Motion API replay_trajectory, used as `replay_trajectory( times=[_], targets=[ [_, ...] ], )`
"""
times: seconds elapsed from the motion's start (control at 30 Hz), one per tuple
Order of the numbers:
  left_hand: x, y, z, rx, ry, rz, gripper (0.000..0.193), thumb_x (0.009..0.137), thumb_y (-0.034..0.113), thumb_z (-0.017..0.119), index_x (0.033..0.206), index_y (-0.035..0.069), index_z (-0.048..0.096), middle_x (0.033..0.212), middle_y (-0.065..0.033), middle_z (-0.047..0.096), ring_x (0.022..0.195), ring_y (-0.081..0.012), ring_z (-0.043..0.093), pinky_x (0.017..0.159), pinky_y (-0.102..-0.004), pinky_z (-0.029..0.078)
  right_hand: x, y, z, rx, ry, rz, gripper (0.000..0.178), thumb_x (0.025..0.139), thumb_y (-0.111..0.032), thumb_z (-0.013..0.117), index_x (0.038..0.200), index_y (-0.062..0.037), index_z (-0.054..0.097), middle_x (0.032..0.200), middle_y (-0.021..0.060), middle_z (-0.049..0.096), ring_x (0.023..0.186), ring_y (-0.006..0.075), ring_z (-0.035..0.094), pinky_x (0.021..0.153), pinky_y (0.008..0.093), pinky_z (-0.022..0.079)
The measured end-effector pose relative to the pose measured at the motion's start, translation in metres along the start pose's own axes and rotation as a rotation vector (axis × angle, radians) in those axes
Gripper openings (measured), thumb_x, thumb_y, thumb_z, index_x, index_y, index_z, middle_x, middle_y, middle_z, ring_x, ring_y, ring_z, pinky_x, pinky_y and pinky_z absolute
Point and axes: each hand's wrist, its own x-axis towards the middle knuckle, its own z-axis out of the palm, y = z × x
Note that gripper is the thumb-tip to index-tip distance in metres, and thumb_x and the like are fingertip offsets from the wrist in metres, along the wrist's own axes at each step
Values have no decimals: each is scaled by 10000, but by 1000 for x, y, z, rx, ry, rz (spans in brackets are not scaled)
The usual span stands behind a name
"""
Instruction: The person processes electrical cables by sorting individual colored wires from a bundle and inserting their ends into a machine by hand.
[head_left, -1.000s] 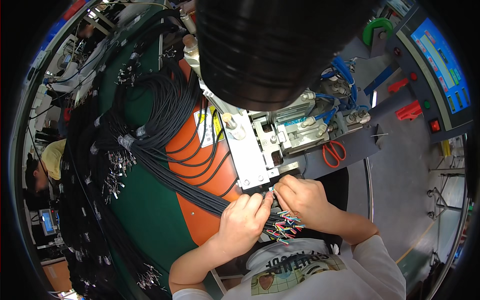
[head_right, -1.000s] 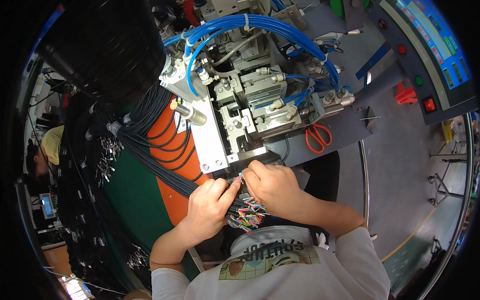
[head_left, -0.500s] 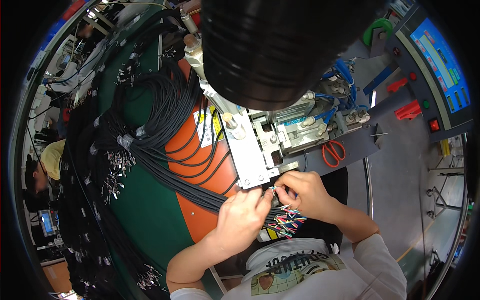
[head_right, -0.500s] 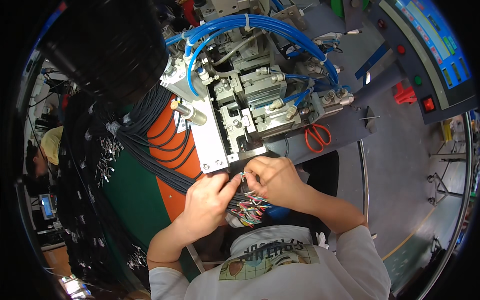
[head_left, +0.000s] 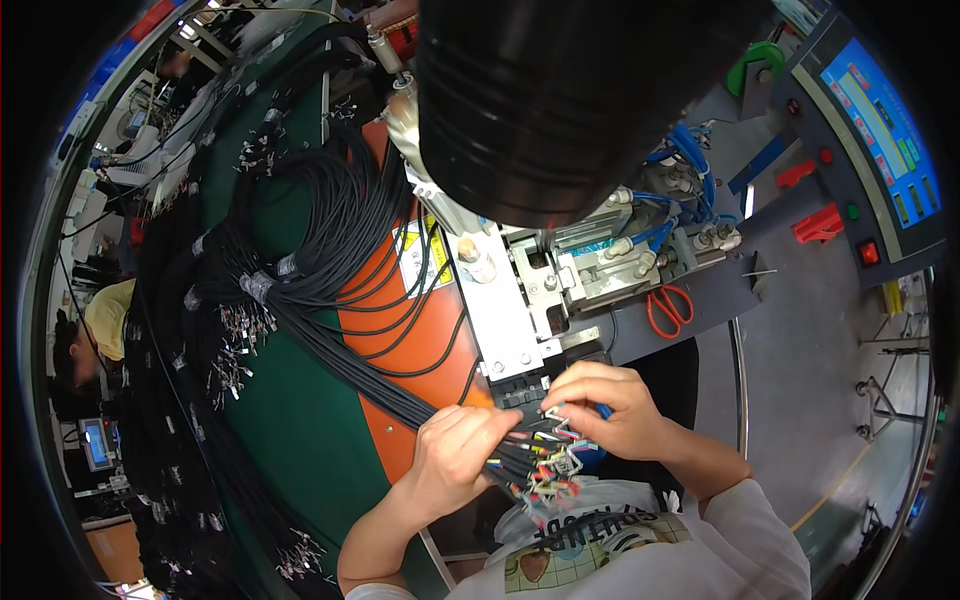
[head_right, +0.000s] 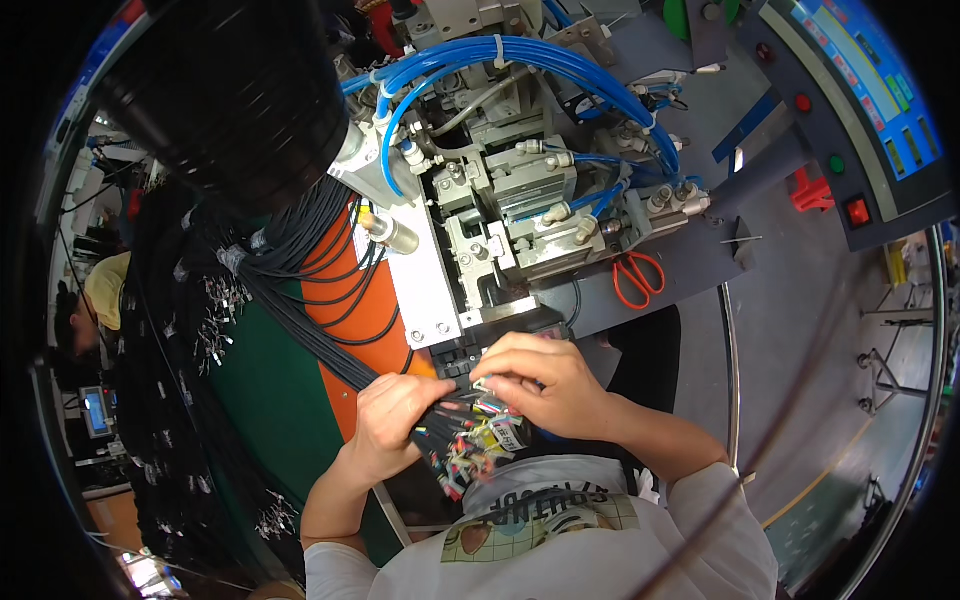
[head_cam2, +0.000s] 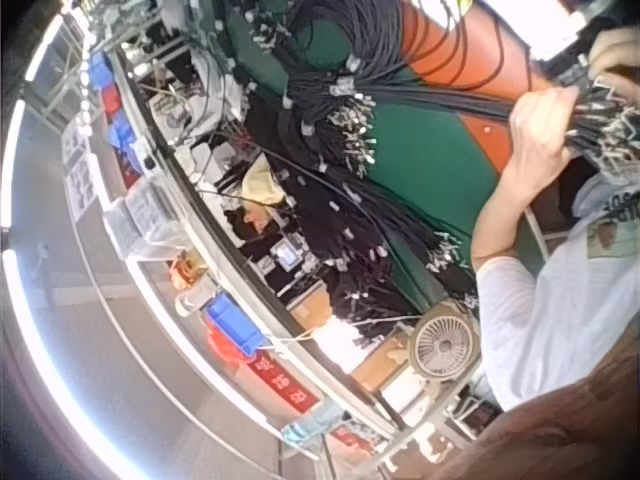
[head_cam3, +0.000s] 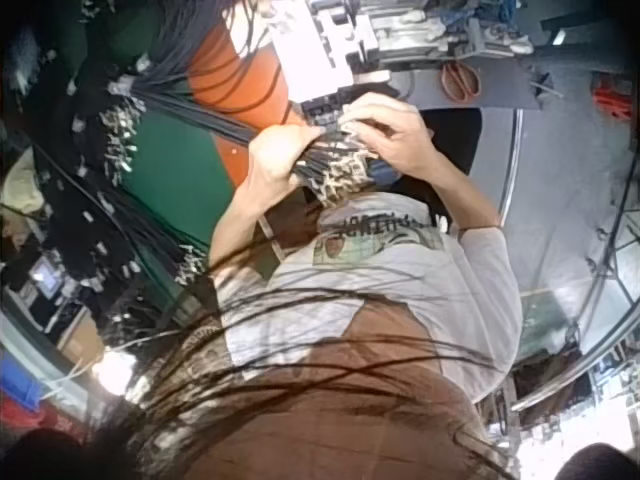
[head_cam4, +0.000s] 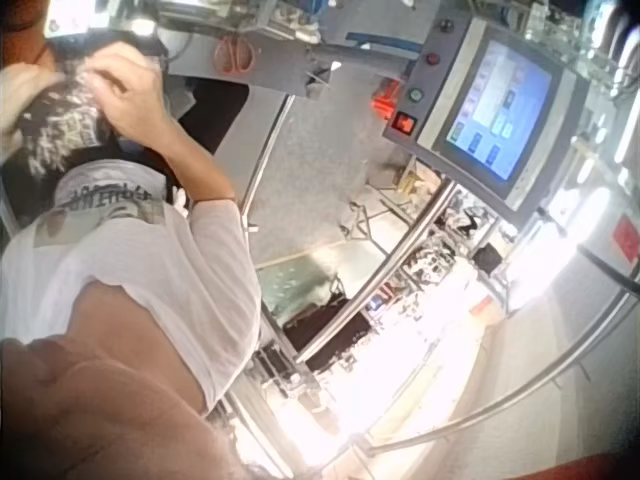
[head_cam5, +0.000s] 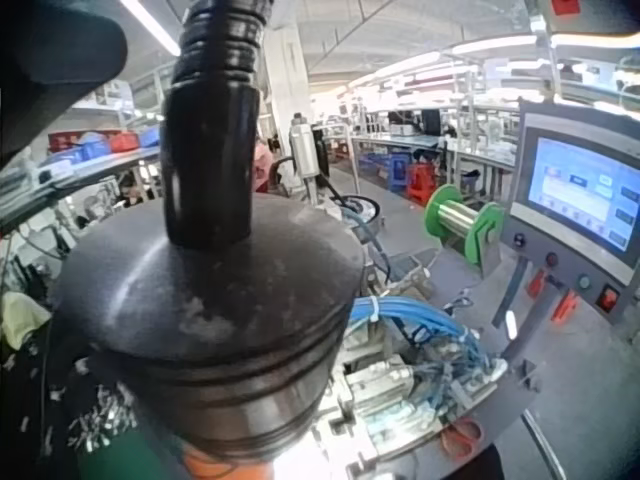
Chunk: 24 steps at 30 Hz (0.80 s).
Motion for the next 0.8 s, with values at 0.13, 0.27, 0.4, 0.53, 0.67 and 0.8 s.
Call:
replay_trajectory(
  times=[0.13,0.27,0.4,0.53,0.67,0.8],
  targets=[
    [-3,0,6,22,91,-27,343,651,111,736,957,13,618,737,-93,631,629,-252,627,549,-340,451,0,0,6,355,26,289,161,897,-14,600,1047,30,643,953,63,641,653,72,590,530,202,441],
    [4,1,13,33,174,-9,323,645,124,739,929,22,623,698,-81,619,590,-246,610,526,-337,436,-1,6,8,705,67,485,138,940,-71,578,1020,23,640,909,62,654,613,38,563,495,163,401],
    [7,1,17,36,153,26,293,661,129,732,909,17,622,673,-76,603,568,-247,599,510,-337,422,0,4,20,775,97,552,105,926,-82,609,992,-3,628,857,59,663,586,28,531,484,173,392],
    [12,7,22,52,146,-26,222,688,96,712,865,14,607,662,-85,595,551,-252,590,497,-342,413,-4,9,24,-105,168,-6,275,863,-93,660,1113,-12,582,932,103,667,668,101,613,548,209,449],
    [12,7,24,79,181,-67,216,646,92,728,802,23,595,652,-84,600,548,-245,593,508,-331,406,-11,11,41,-388,225,-198,528,803,-176,650,1282,-6,508,1213,175,571,974,334,624,791,389,498],
    [12,4,25,41,157,-41,221,669,107,717,820,23,579,663,-88,596,555,-261,593,496,-352,409,-11,5,24,-214,172,-132,403,890,-145,600,1246,32,542,1159,172,572,965,289,621,850,373,483]
  ],
)
